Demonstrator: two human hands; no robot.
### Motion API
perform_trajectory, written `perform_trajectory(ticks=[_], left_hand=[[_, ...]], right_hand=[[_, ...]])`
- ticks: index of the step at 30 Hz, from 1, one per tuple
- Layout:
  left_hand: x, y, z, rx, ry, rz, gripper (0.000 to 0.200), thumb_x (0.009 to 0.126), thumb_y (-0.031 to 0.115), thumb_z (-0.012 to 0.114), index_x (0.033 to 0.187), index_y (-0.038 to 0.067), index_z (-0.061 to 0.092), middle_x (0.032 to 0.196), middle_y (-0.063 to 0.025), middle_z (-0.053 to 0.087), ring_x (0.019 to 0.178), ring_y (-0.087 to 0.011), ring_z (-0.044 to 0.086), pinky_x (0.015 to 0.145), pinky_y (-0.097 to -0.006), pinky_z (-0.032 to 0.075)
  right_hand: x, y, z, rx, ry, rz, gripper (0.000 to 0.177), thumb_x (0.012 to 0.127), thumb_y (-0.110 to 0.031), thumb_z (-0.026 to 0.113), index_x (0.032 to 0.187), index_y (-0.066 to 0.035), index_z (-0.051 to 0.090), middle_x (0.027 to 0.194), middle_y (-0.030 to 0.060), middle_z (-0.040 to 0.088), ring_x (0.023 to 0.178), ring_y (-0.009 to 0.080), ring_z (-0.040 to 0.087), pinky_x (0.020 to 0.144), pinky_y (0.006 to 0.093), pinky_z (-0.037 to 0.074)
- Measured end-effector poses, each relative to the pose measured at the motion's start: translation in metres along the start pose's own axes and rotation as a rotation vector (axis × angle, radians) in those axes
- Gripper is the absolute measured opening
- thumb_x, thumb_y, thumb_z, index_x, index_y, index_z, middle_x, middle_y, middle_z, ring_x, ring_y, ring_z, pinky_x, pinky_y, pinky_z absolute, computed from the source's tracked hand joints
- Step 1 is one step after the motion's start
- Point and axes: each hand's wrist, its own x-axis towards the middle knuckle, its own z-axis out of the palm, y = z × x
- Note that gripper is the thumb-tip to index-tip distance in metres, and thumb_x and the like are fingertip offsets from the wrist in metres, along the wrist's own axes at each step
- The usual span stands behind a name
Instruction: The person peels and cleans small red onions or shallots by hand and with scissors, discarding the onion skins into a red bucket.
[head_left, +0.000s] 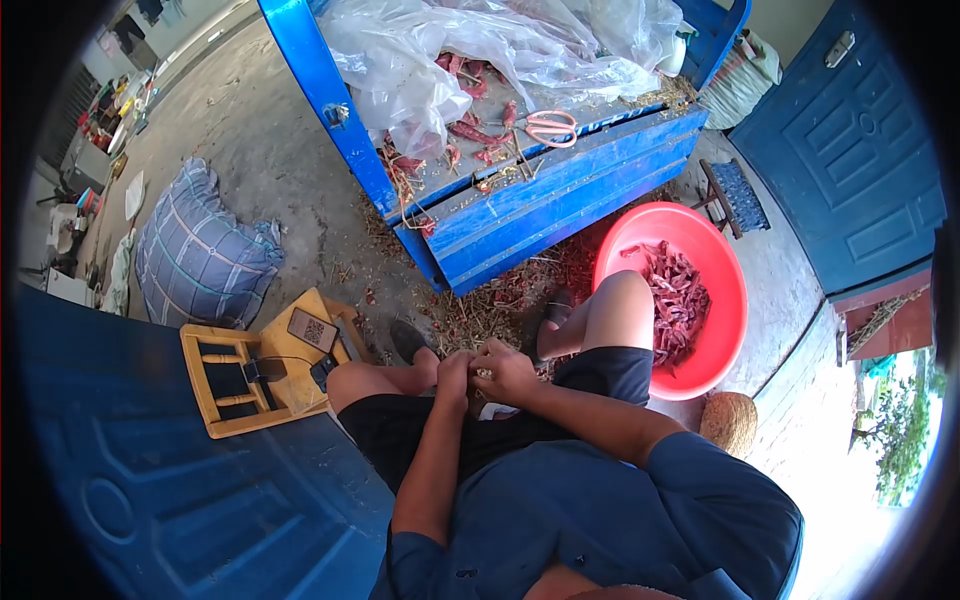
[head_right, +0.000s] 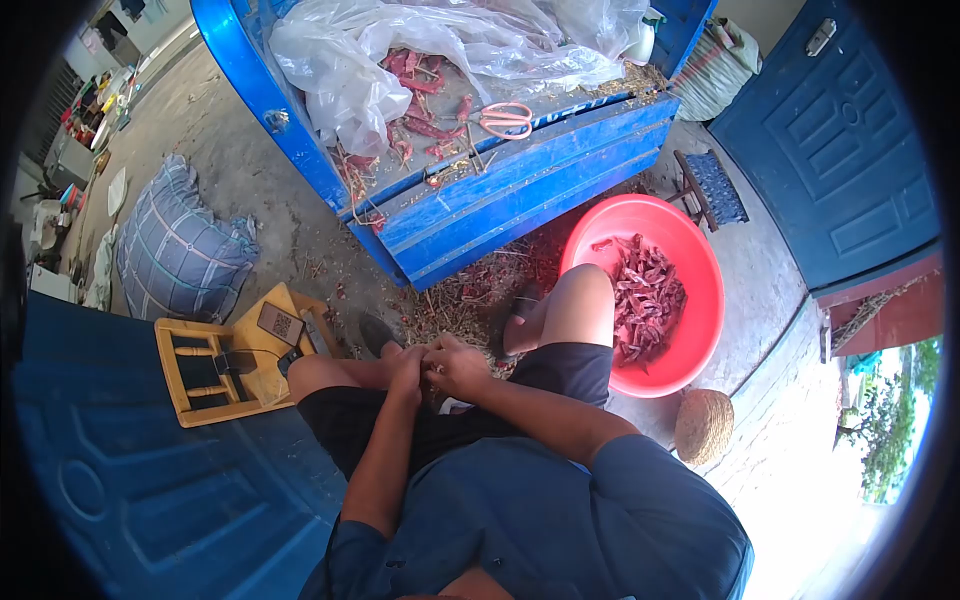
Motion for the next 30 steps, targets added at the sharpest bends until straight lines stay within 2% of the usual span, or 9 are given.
perform_trajectory(ticks=[7,9,13,16,18,22,25,27,30], left_hand=[[-0.004,0.011,0.008,0.087,0.022,-0.012,0.018,0.094,0.01,0.049,0.09,0.003,0.065,0.08,-0.0026,0.061,0.071,-0.0108,0.058,0.061,-0.0246,0.045],[-0.01,0.016,0.009,0.015,0.03,-0.035,0.018,0.094,0.011,0.048,0.089,0.003,0.065,0.078,-0.0021,0.06,0.067,-0.0109,0.056,0.056,-0.0245,0.043],[-0.015,0.016,0.006,0.011,0.018,-0.018,0.019,0.094,0.01,0.047,0.088,0.004,0.064,0.077,-0.0016,0.059,0.062,-0.0107,0.054,0.051,-0.025,0.041],[-0.005,0.002,0.002,-0.08,0.022,-0.031,0.019,0.095,0.014,0.048,0.086,0.005,0.062,0.074,-0.0008,0.057,0.056,-0.0108,0.053,0.046,-0.0262,0.04],[-0.003,0.002,0.002,0.025,-0.021,-0.145,0.019,0.094,0.02,0.05,0.085,0.006,0.061,0.071,-0.0012,0.057,0.052,-0.0117,0.052,0.044,-0.027,0.04],[-0.012,0.002,0.017,0.05,0.009,-0.206,0.021,0.094,0.025,0.052,0.087,0.007,0.06,0.07,-0.0017,0.058,0.049,-0.0123,0.051,0.043,-0.0268,0.039],[-0.021,0.009,0.023,0.106,-0.02,-0.229,0.022,0.094,0.027,0.052,0.089,0.008,0.061,0.072,-0.0025,0.059,0.05,-0.0122,0.052,0.044,-0.0263,0.041],[-0.028,0.015,0.028,0.079,-0.048,-0.182,0.021,0.095,0.026,0.052,0.089,0.008,0.061,0.073,-0.0027,0.06,0.052,-0.012,0.052,0.046,-0.026,0.042],[-0.028,0.01,0.023,0.086,-0.092,-0.155,0.02,0.095,0.025,0.052,0.09,0.007,0.061,0.074,-0.0026,0.06,0.054,-0.0114,0.053,0.048,-0.0261,0.042]], right_hand=[[0.008,0.011,0.015,-0.013,0.178,0.064,0.021,0.071,-0.024,0.078,0.087,-0.012,0.074,0.1,0.009,0.062,0.108,0.0293,0.057,0.094,0.0415,0.045],[0.011,0.017,0.02,0.139,0.205,0.059,0.018,0.069,-0.022,0.078,0.084,-0.012,0.075,0.105,0.0095,0.064,0.107,0.0289,0.058,0.095,0.0408,0.045],[0.017,0.022,0.022,0.427,0.04,0.109,0.018,0.068,-0.021,0.078,0.081,-0.01,0.074,0.106,0.01,0.066,0.106,0.0289,0.059,0.096,0.0404,0.045],[0.014,0.019,0.026,0.277,0.132,0.103,0.018,0.068,-0.023,0.078,0.079,-0.009,0.075,0.103,0.0104,0.068,0.104,0.0295,0.061,0.095,0.0398,0.045],[0.013,0.023,0.032,0.04,0.24,0.244,0.018,0.07,-0.025,0.078,0.078,-0.009,0.075,0.099,0.0103,0.07,0.105,0.0289,0.062,0.095,0.0388,0.045],[0.014,0.046,0.042,-0.039,0.228,0.262,0.019,0.071,-0.026,0.078,0.076,-0.008,0.074,0.094,0.0118,0.07,0.096,0.0293,0.065,0.087,0.0374,0.049],[0.013,0.06,0.041,0.197,0.094,0.467,0.02,0.076,-0.028,0.077,0.079,-0.008,0.074,0.088,0.0079,0.071,0.081,0.0245,0.067,0.073,0.0368,0.051],[0.012,0.07,0.037,0.814,-0.059,0.696,0.02,0.083,-0.029,0.074,0.088,-0.009,0.073,0.086,0.0024,0.069,0.07,0.0184,0.064,0.061,0.0363,0.049],[0.01,0.056,0.014,1.005,-0.131,0.829,0.02,0.088,-0.029,0.072,0.095,-0.01,0.072,0.085,-0.0006,0.067,0.077,0.0124,0.062,0.066,0.0323,0.047]])
